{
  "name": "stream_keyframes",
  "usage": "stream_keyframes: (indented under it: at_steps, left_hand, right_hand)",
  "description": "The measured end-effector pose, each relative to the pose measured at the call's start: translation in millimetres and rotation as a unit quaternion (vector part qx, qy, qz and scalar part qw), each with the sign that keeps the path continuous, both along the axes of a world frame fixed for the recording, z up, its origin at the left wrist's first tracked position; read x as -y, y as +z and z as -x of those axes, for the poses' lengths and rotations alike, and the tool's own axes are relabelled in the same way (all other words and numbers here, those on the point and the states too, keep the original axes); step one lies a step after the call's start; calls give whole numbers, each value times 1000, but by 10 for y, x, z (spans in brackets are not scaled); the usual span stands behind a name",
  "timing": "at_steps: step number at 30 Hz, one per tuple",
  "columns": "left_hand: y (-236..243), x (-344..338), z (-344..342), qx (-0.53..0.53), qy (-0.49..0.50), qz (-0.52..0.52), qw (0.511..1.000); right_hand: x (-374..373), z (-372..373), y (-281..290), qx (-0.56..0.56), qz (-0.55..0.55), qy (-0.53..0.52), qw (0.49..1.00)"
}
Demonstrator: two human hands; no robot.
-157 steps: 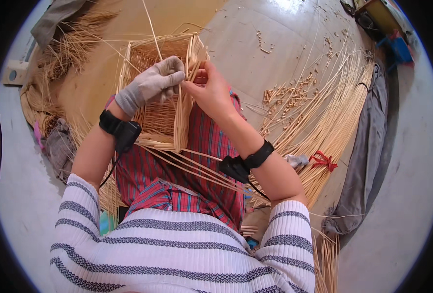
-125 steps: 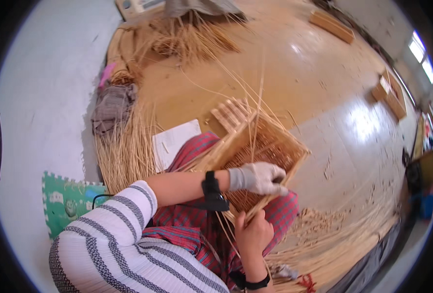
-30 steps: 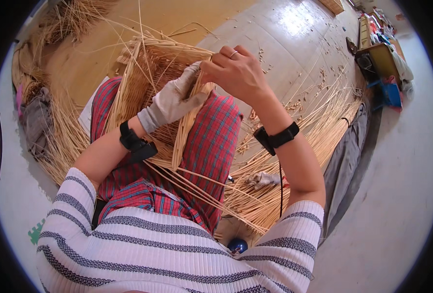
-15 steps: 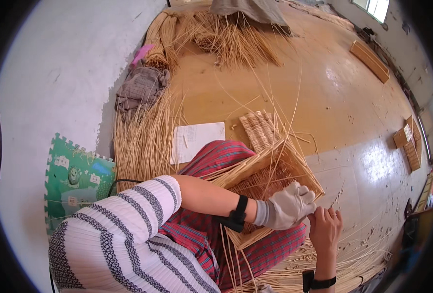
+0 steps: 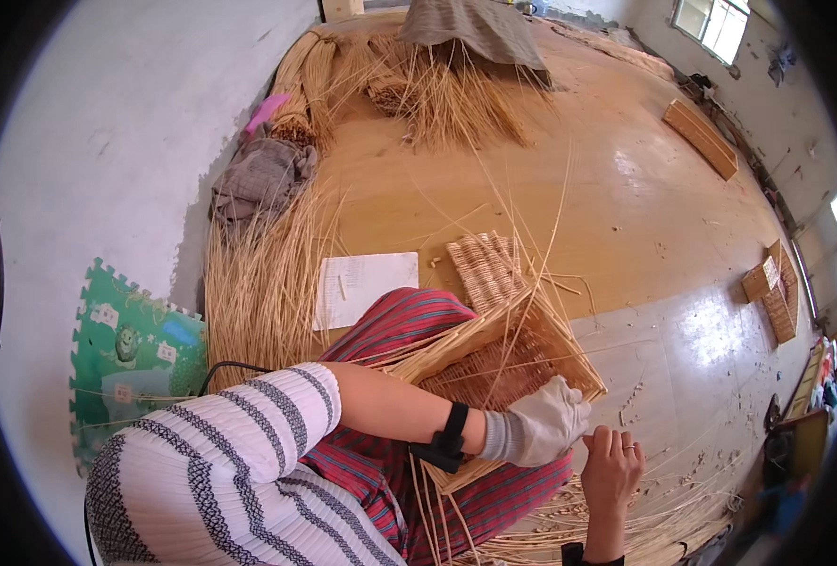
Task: The person is weaving a wicker basket, trimming excess strands with pliers, and measuring the basket's dimensions.
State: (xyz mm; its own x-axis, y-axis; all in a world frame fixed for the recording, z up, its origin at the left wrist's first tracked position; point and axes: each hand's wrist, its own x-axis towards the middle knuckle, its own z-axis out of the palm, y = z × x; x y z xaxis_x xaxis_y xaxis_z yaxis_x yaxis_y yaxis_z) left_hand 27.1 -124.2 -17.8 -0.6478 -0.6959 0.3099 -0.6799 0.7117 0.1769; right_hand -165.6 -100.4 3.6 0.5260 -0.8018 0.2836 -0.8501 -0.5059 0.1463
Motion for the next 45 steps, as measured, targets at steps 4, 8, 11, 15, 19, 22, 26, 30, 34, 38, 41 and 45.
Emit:
stream_keyframes:
  at_steps: [4, 8, 11, 15, 19, 22, 26, 30, 34, 38, 41, 45]
  left_hand:
    - [-95, -56, 21, 21, 19, 50, 998]
    - [-127, -55, 43, 43, 7, 65, 997]
    - [-92, -57, 39, 40, 1, 48, 998]
    - [-176, -33, 66, 21, 2, 58, 998]
    - [-182, -26, 32, 5, -15, 37, 999]
    - [-185, -47, -30, -134, -55, -86, 986]
    - [-94, 74, -100, -315, -65, -402, 857]
    - [-190, 54, -90, -423, -80, -376, 820]
    - [-45, 26, -125, -332, -24, -215, 918]
    - [-138, 61, -112, -259, 53, -152, 953]
    - [44, -6, -201, -222, 54, -176, 958]
    - [-167, 41, -76, -186, 22, -73, 980]
  right_hand:
    - [-40, 0, 23, -1, -11, -3, 1000]
    - [-81, -8, 75, -39, -18, 7, 999]
    - [-161, -36, -44, -12, -36, -4, 999]
    - [-329, -140, -389, 145, -59, -87, 984]
    - [-521, -365, -542, 413, -125, -175, 885]
    - [-585, -390, -600, 526, -119, -200, 818]
    - [-484, -346, -769, 544, -113, -185, 810]
    - [-228, -175, -886, 606, -214, -156, 750]
    - [31, -166, -882, 731, -301, -75, 608]
    - [180, -203, -768, 702, -394, 4, 593]
    - [116, -212, -806, 684, -402, -27, 608]
    - [69, -125, -840, 690, -409, -30, 596]
